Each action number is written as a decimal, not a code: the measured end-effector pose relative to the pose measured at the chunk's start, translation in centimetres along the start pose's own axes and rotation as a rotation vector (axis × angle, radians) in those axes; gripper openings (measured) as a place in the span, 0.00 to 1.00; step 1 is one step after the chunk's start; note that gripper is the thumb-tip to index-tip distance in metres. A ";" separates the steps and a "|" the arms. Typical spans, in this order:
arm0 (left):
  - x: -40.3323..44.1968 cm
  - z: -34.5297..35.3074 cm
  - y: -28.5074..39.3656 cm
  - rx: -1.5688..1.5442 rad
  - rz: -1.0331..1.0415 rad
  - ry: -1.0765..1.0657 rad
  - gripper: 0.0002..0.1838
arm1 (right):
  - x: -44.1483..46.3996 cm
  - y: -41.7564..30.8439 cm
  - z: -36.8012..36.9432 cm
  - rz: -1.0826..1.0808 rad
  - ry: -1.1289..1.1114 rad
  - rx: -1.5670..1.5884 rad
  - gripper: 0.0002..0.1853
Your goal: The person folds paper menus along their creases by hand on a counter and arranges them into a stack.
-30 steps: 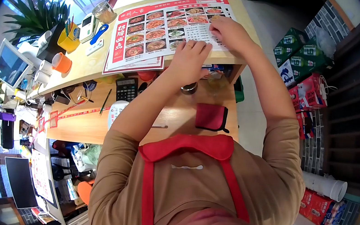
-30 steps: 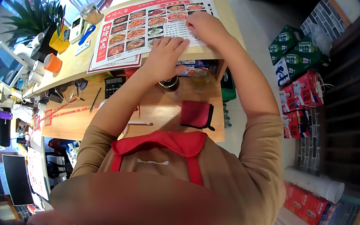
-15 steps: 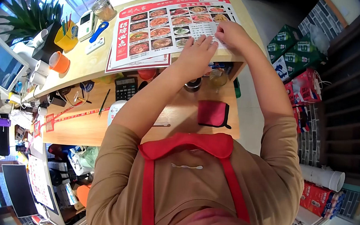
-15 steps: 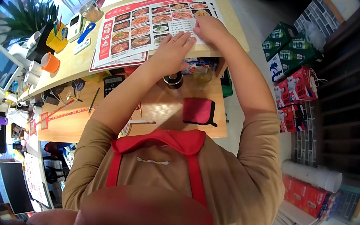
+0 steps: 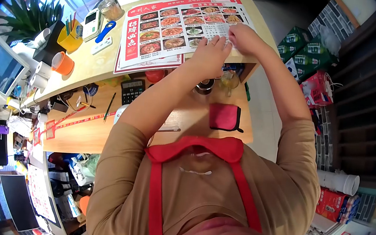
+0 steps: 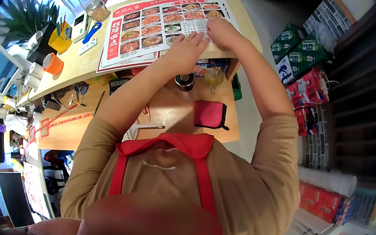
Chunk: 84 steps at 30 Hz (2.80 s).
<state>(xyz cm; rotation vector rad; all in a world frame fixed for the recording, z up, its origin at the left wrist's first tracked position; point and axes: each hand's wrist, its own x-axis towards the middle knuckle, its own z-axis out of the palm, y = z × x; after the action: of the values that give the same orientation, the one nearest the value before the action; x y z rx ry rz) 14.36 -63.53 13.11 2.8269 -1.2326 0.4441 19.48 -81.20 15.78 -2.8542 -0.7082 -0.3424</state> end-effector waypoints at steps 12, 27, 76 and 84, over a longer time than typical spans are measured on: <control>0.2 -0.4 0.3 0.022 -0.005 -0.050 0.48 | 0.6 0.5 0.5 -0.043 0.141 -0.052 0.06; 0.2 -0.2 0.2 0.028 -0.004 -0.054 0.50 | 0.8 -1.0 -0.7 -0.055 0.003 -0.158 0.06; -0.2 -0.6 0.0 -0.031 0.016 -0.046 0.49 | -1.9 5.5 -1.0 0.376 0.106 -0.166 0.07; -0.1 -0.4 0.1 -0.019 0.028 -0.053 0.50 | -3.0 3.0 0.6 0.044 0.155 -0.204 0.07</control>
<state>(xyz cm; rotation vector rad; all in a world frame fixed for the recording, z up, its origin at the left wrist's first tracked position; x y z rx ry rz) 14.14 -63.50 13.51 2.8263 -1.2803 0.3587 18.49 -84.99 14.08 -2.9837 -0.6118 -0.6555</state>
